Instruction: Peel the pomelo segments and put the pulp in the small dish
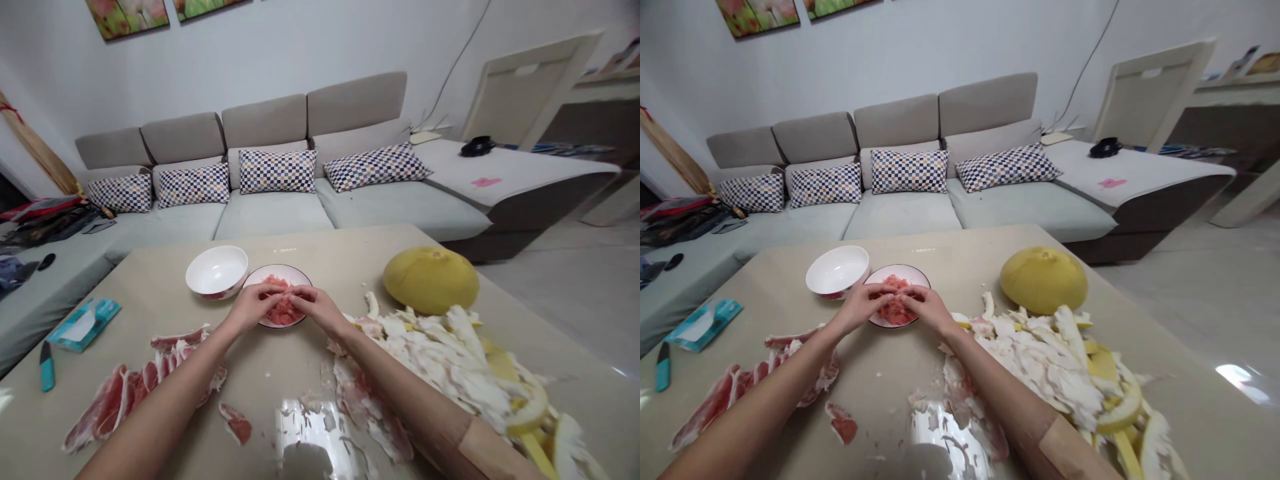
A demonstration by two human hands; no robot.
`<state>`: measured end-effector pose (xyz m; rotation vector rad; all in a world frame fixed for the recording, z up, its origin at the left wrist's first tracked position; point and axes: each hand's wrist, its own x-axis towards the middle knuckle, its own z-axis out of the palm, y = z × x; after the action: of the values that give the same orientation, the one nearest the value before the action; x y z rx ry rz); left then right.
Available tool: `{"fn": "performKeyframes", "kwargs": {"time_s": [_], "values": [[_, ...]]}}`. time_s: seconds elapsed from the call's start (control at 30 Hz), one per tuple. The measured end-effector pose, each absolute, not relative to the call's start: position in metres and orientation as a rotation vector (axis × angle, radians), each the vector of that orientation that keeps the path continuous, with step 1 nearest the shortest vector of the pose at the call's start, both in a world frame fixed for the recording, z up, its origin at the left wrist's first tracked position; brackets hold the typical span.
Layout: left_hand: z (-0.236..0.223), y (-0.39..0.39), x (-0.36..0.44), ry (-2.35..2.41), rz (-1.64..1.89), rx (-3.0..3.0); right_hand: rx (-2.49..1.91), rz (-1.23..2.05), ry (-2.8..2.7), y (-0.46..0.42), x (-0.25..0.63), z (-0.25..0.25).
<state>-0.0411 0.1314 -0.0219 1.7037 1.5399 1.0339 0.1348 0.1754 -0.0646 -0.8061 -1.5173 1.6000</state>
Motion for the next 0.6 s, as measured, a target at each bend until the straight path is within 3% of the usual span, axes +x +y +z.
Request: {"fn": "performKeyframes", "kwargs": {"time_s": [0.33, 0.6], "values": [[-0.0212, 0.1276, -0.0364, 1.656, 1.002, 1.990, -0.847, 1.481, -1.644, 0.1752, 0.1354, -0.0592], [-0.0244, 0.1241, -0.0381, 1.712, 1.110, 1.885, -0.842, 1.473, -1.579, 0.1745, 0.1328, -0.0620]]}}
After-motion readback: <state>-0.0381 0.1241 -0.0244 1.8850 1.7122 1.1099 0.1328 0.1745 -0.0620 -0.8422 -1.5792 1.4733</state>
